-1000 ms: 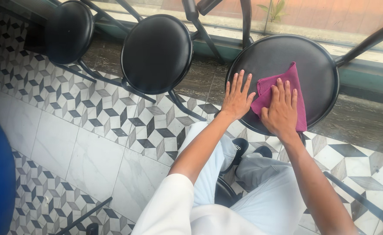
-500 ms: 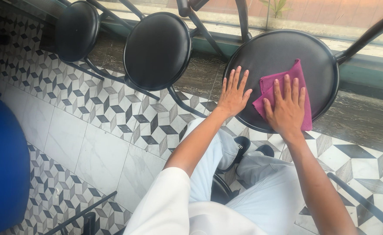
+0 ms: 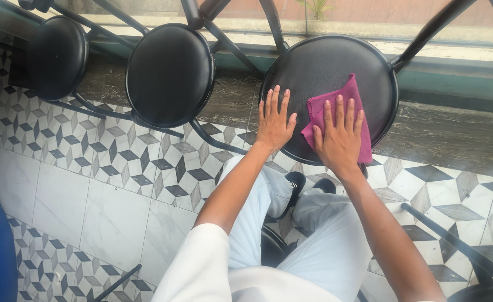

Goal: The person sits on the floor and wipes the seats and backrests of several black metal chairs using a pink cloth. They move from one chair to the next, cleaning each one thoroughly.

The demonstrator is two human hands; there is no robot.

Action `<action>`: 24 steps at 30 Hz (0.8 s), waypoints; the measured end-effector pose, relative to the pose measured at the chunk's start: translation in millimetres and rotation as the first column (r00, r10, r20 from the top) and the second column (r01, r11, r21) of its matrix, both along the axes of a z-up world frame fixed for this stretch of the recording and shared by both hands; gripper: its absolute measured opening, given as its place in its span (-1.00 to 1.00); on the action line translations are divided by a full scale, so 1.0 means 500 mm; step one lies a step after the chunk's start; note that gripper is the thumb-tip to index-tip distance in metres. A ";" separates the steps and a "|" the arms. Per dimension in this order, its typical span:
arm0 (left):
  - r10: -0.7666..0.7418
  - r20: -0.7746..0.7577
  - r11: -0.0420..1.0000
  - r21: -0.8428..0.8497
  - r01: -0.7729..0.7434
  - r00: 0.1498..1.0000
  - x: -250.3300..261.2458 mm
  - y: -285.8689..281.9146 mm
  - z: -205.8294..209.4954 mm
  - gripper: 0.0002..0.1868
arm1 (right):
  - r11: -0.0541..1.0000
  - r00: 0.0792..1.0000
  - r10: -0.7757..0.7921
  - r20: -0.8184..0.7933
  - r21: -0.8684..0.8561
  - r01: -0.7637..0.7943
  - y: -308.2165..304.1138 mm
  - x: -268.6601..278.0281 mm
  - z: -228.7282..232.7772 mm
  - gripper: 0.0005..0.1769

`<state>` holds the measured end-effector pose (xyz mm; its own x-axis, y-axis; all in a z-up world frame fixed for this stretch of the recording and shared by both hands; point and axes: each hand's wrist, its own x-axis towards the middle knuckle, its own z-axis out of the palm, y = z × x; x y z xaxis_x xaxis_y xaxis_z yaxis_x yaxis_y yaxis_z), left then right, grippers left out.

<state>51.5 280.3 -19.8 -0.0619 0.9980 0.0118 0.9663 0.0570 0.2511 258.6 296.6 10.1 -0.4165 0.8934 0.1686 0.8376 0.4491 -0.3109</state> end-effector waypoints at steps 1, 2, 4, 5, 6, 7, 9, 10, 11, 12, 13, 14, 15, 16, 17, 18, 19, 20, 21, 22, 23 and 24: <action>-0.005 0.007 1.000 0.003 0.005 1.000 0.002 0.001 0.006 -0.22 | 0.998 0.997 0.070 -0.021 -0.007 -0.070 -0.001 -0.001 0.005 -0.25; -0.005 0.009 1.000 0.021 0.005 1.000 0.001 0.001 0.011 -0.23 | 0.990 0.989 0.140 -0.043 -0.012 -0.140 0.001 0.000 0.010 -0.26; -0.015 0.024 0.999 0.052 0.014 1.000 0.005 0.003 0.014 -0.24 | 0.983 0.982 0.170 -0.087 -0.053 -0.175 0.014 0.017 0.016 -0.25; -0.025 0.032 0.998 0.064 0.022 0.999 0.006 0.007 0.015 -0.24 | 0.986 0.984 0.135 -0.113 -0.086 -0.145 0.023 0.026 0.019 -0.25; -0.034 0.039 0.997 0.076 0.031 0.999 0.005 0.011 0.015 -0.25 | 0.986 0.986 0.098 -0.138 -0.118 -0.115 0.035 0.030 0.021 -0.24; -0.038 0.050 0.996 0.077 0.034 0.998 0.004 0.001 0.014 -0.25 | 0.993 0.991 0.060 -0.116 -0.099 -0.072 0.035 0.031 0.021 -0.23; -0.033 0.041 0.996 0.082 0.030 0.999 0.001 -0.007 0.015 -0.25 | 0.999 0.997 -0.022 -0.072 -0.050 0.018 0.035 0.025 0.023 -0.23; -0.034 0.037 0.996 0.087 0.030 0.999 -0.002 -0.006 0.019 -0.25 | 0.999 0.999 0.035 -0.026 -0.028 -0.035 0.028 0.019 0.026 -0.20; -0.035 0.039 0.996 0.079 0.032 0.999 0.000 0.002 0.021 -0.25 | 0.997 0.997 0.079 0.027 -0.009 -0.079 0.026 0.019 0.029 -0.17; -0.036 0.041 0.997 0.071 0.033 0.998 0.000 0.006 0.024 -0.25 | 0.992 0.989 0.123 0.080 0.006 -0.124 0.028 0.025 0.031 -0.14; -0.038 0.042 0.997 0.062 0.036 0.998 0.001 0.011 0.026 -0.25 | 0.988 0.989 0.145 -0.035 -0.053 -0.147 0.028 0.032 0.032 -0.09; -0.030 0.046 0.999 0.027 0.029 0.998 0.002 0.019 0.025 -0.26 | 0.979 0.976 0.158 -0.151 -0.107 -0.175 0.033 0.042 0.032 -0.04; -0.016 0.044 1.000 -0.006 0.017 0.999 -0.002 0.026 0.027 -0.26 | 0.965 0.948 0.168 -0.272 -0.151 -0.215 0.040 0.047 0.031 0.01; -0.003 0.041 0.999 -0.040 0.004 0.999 -0.004 0.033 0.025 -0.26 | 0.977 0.968 0.101 -0.230 -0.159 -0.139 0.054 0.053 0.030 -0.01; -0.011 0.042 1.000 -0.003 0.011 0.999 -0.005 0.035 0.022 -0.27 | 0.983 0.981 0.037 -0.190 -0.170 -0.070 0.066 0.057 0.026 -0.04; -0.019 0.044 0.999 0.033 0.018 0.999 -0.006 0.038 0.018 -0.27 | 0.984 0.989 -0.026 -0.148 -0.177 0.000 0.075 0.057 0.022 -0.06; -0.029 0.045 0.997 0.073 0.026 0.999 -0.007 0.046 0.016 -0.28 | 0.990 0.991 -0.044 -0.130 -0.141 0.026 0.088 0.056 0.020 -0.06; -0.038 0.061 0.995 0.093 0.032 0.997 -0.011 0.049 0.016 -0.28 | 0.993 0.992 -0.062 -0.111 -0.104 0.051 0.093 0.050 0.018 -0.06; -0.048 0.082 0.993 0.113 0.039 0.995 -0.007 0.048 0.014 -0.28 | 0.995 0.993 -0.083 -0.088 -0.067 0.077 0.093 0.052 0.018 -0.06; -0.058 0.103 0.990 0.133 0.044 0.993 -0.002 0.045 0.013 -0.29 | 0.998 0.998 -0.024 -0.056 -0.062 0.021 0.077 0.052 0.021 -0.07; -0.050 0.086 0.993 0.108 0.041 0.995 -0.001 0.045 0.016 -0.26 | 0.998 0.999 0.039 -0.029 -0.056 -0.040 0.057 0.044 0.025 -0.07; -0.043 0.068 0.996 0.082 0.037 0.997 0.001 0.044 0.018 -0.23 | 0.994 0.995 0.101 0.000 -0.052 -0.101 0.045 0.041 0.028 -0.08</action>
<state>52.1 302.4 -10.6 -0.0254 0.9957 0.0894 0.9473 -0.0046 0.3203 279.0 319.0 24.2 -0.5056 0.8541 0.1223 0.7894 0.5151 -0.3340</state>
